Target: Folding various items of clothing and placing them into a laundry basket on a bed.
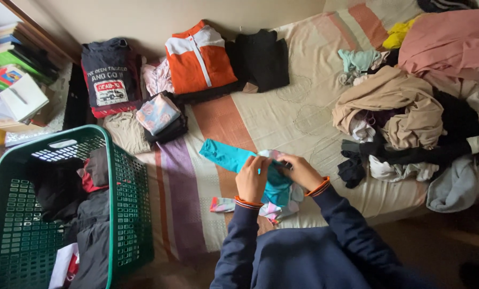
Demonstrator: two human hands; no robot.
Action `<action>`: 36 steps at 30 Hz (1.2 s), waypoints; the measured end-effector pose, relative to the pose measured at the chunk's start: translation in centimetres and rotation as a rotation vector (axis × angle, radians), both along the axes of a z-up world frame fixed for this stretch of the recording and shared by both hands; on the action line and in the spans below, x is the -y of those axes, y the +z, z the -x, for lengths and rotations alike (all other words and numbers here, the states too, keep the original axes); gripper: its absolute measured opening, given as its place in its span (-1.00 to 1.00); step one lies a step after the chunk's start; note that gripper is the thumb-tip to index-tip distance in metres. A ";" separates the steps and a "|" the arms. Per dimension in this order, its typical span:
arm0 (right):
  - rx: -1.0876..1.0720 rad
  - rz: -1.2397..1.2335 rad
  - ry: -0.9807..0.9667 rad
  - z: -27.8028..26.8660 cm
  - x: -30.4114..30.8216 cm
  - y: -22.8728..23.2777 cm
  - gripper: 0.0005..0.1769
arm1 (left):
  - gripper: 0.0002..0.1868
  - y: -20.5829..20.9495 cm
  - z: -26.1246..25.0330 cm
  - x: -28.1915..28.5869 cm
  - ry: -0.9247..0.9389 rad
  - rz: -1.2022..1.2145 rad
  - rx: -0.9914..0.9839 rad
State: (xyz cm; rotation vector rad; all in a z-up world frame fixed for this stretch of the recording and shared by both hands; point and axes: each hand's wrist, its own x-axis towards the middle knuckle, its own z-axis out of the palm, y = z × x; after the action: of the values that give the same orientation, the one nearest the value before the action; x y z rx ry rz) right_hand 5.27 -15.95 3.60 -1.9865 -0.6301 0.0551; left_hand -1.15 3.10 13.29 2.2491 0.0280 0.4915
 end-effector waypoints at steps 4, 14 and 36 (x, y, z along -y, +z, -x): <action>0.082 0.130 -0.082 1.2 -1.8 4.5 -0.54 | -0.84 1.3 0.7 -0.2 -0.045 0.037 0.005; 0.003 -0.008 -0.301 1.6 -2.4 6.5 -0.85 | -0.62 2.2 1.4 1.6 0.017 0.116 -0.012; -1.003 -0.799 -0.245 -0.6 0.3 -6.6 -0.58 | -0.68 -12.2 0.3 2.9 -0.295 1.218 -0.098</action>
State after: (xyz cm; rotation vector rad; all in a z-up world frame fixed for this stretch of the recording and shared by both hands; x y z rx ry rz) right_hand 5.84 -16.28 -2.97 -1.0295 0.2403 0.5249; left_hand -1.41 0.20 1.06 1.0475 0.0324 0.1140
